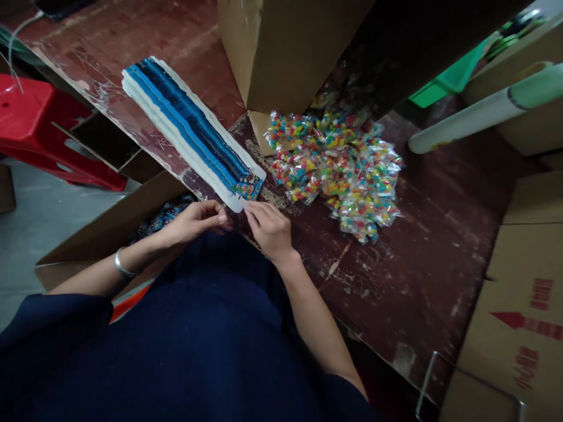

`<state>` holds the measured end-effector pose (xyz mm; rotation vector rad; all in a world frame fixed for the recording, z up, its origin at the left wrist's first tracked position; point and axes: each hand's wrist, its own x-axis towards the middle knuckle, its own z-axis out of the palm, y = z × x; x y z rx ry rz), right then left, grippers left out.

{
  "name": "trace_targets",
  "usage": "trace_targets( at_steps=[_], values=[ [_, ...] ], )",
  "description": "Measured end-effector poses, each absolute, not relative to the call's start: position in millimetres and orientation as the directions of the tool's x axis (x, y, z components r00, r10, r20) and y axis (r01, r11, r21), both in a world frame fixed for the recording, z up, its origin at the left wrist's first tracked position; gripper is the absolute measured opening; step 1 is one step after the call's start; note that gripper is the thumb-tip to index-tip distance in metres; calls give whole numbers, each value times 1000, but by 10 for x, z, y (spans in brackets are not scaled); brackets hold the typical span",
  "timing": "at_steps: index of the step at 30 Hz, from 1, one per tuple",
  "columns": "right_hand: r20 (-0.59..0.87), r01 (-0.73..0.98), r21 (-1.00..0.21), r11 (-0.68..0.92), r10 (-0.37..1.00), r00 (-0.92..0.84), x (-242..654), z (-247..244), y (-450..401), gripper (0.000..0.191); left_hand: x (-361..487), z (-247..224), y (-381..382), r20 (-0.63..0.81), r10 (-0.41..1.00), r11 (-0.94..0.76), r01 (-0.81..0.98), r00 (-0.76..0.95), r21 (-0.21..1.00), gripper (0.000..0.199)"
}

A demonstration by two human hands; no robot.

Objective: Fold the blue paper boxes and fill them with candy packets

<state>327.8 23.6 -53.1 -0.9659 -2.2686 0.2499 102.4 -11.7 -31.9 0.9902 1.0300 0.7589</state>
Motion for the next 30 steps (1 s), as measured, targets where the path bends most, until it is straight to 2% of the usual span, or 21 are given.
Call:
trace_targets(
  at_steps=[2,4,6,8,10,12,14,18,20,22,24,27,30],
  values=[
    [582,561,-366,742,653,-484,3291,-468,72,18,1171,-408,-129,-383,857,492,-325,346,807,49],
    [639,527,-346,776,607,-473,3291,-393,-124,26,1277,-454,-126,-392,842,536,-499,370,681,51],
    [648,482,-367,796,590,-481,3295,-318,-290,34,1331,-455,-108,-383,829,559,-579,407,593,49],
    [617,440,-428,790,610,-497,3315,-249,-379,37,1339,-424,-88,-363,814,579,-589,454,564,47],
    [537,442,-539,717,697,-475,3354,-186,-383,44,1320,-375,-77,-320,794,594,-550,517,588,49],
    [409,474,-660,583,808,-424,3402,-128,-330,56,1298,-322,-83,-263,769,589,-484,583,647,52],
    [277,489,-745,453,877,-392,3448,-74,-260,59,1284,-273,-107,-222,752,558,-421,620,715,54],
    [105,423,-859,288,909,-404,3514,14,-167,30,1292,-213,-183,-200,735,491,-304,648,817,51],
    [50,377,-900,219,911,-410,3534,29,-159,27,1309,-215,-215,-203,729,455,-241,654,857,45],
    [42,332,-929,164,938,-344,3534,9,-177,30,1338,-243,-234,-207,770,415,-227,604,881,41],
    [75,289,-948,132,977,-202,3502,-52,-221,32,1385,-286,-243,-201,849,364,-266,488,893,39],
    [112,221,-969,110,994,-5,3399,-186,-311,47,1494,-345,-266,-169,944,264,-340,285,903,35],
    [128,166,-980,107,984,124,3277,-298,-384,44,1610,-365,-313,-107,985,151,-397,133,905,44]
  ],
)
